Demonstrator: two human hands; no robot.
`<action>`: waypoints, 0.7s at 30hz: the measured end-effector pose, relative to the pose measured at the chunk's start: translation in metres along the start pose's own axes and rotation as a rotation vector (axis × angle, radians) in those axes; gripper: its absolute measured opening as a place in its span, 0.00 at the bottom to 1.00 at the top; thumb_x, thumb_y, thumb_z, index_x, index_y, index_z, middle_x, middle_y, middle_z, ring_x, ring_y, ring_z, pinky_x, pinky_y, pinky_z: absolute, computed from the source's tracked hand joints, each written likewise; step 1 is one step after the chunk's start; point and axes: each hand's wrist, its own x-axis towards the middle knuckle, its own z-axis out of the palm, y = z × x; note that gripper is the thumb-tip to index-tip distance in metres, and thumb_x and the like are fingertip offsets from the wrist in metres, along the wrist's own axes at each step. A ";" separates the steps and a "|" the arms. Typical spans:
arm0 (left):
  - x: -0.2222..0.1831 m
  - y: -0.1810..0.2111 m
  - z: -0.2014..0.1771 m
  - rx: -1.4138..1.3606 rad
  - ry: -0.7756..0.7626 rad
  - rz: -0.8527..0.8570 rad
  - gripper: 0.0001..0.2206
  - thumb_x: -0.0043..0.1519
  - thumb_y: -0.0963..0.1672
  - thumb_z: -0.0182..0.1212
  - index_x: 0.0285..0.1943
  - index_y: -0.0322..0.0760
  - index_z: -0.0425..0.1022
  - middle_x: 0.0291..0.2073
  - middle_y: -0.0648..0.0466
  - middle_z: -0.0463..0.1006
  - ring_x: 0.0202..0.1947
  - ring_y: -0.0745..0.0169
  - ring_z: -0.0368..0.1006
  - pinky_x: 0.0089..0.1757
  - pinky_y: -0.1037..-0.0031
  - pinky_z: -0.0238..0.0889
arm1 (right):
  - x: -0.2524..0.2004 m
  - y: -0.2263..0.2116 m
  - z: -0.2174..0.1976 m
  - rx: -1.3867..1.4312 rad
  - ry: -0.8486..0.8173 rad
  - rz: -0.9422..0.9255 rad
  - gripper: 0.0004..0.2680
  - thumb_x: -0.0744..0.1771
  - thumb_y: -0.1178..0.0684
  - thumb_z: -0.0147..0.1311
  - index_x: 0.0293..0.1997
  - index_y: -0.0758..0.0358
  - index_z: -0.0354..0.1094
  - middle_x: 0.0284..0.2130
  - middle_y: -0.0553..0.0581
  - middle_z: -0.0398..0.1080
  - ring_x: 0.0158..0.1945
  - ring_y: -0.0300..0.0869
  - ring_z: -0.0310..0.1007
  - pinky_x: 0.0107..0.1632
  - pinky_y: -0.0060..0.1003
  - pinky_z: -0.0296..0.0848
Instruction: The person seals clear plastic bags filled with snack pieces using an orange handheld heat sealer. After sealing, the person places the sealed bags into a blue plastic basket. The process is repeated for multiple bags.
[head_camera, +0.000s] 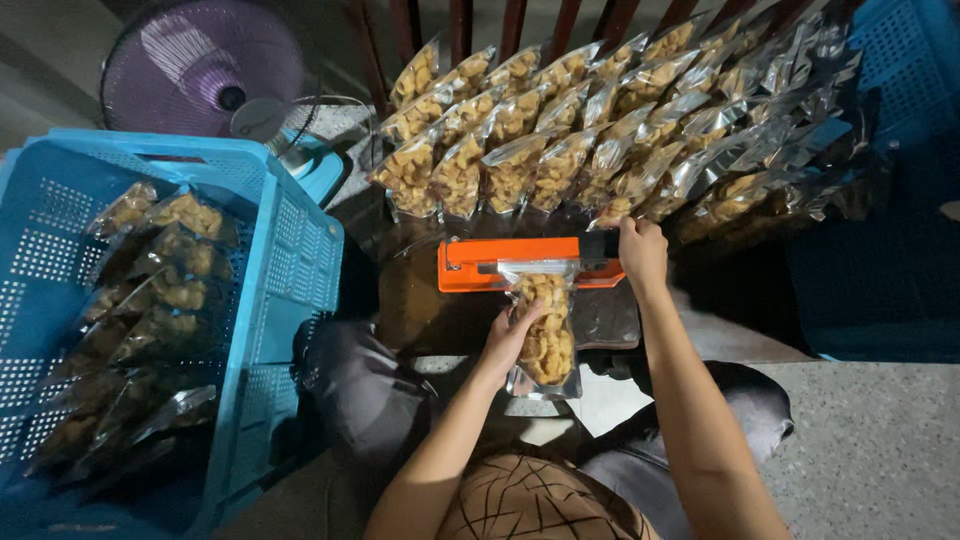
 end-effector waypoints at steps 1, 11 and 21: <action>0.000 -0.001 0.000 0.016 0.005 -0.005 0.27 0.60 0.55 0.63 0.60 0.33 0.74 0.50 0.51 0.82 0.49 0.65 0.78 0.51 0.73 0.69 | 0.000 0.001 0.001 0.016 0.003 0.005 0.18 0.67 0.40 0.47 0.47 0.65 0.75 0.42 0.76 0.74 0.52 0.67 0.73 0.54 0.52 0.70; 0.002 0.001 0.000 0.079 0.055 -0.100 0.30 0.59 0.57 0.63 0.60 0.33 0.74 0.49 0.50 0.81 0.50 0.63 0.78 0.52 0.73 0.69 | -0.018 -0.014 -0.001 0.111 0.027 0.050 0.16 0.66 0.42 0.46 0.43 0.65 0.75 0.38 0.73 0.75 0.47 0.64 0.76 0.51 0.51 0.70; 0.004 -0.001 0.003 0.057 0.083 -0.125 0.31 0.58 0.57 0.64 0.61 0.33 0.72 0.50 0.49 0.81 0.50 0.62 0.78 0.52 0.72 0.69 | -0.019 -0.018 -0.001 0.087 0.075 0.073 0.16 0.65 0.41 0.46 0.46 0.59 0.77 0.41 0.73 0.75 0.49 0.66 0.73 0.53 0.54 0.69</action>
